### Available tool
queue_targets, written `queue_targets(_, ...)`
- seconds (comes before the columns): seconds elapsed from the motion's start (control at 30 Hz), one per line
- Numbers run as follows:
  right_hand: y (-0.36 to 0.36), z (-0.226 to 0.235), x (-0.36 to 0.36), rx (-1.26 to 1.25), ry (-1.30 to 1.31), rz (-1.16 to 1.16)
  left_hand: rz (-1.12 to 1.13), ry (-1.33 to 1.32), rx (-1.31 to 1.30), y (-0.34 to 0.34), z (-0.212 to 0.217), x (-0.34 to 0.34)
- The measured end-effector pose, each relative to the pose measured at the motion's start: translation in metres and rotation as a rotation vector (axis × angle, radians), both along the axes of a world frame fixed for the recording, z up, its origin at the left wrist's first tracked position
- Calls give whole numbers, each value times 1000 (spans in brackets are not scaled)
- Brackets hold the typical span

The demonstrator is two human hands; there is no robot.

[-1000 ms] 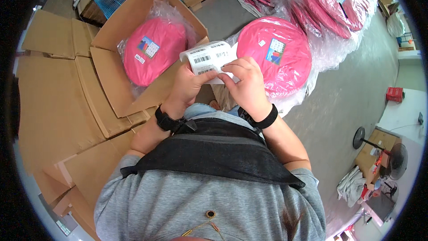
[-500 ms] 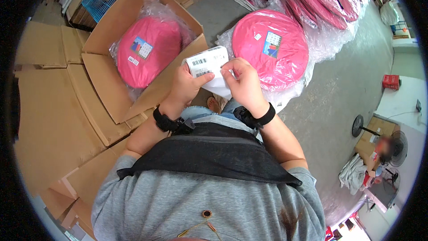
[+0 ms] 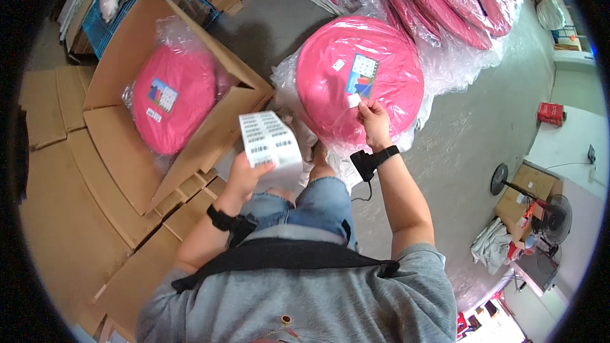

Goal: The person applies shipping labels to pink circular items wrapped in plastic. They tear labels from a roll, place them on the items, and use a handheld scanner to scan the labels. The person then places the labeled items into a cardboard box.

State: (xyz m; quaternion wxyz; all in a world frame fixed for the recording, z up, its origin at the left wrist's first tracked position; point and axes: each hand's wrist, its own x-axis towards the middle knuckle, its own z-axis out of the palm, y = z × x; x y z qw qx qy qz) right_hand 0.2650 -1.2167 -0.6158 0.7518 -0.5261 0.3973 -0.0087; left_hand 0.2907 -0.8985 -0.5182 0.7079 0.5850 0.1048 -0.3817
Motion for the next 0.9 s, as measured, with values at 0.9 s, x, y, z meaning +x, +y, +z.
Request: queue_targets(0.9, -110, -272, 176, -1667, -260, 764, 325, 354, 190, -82, -107, -20)
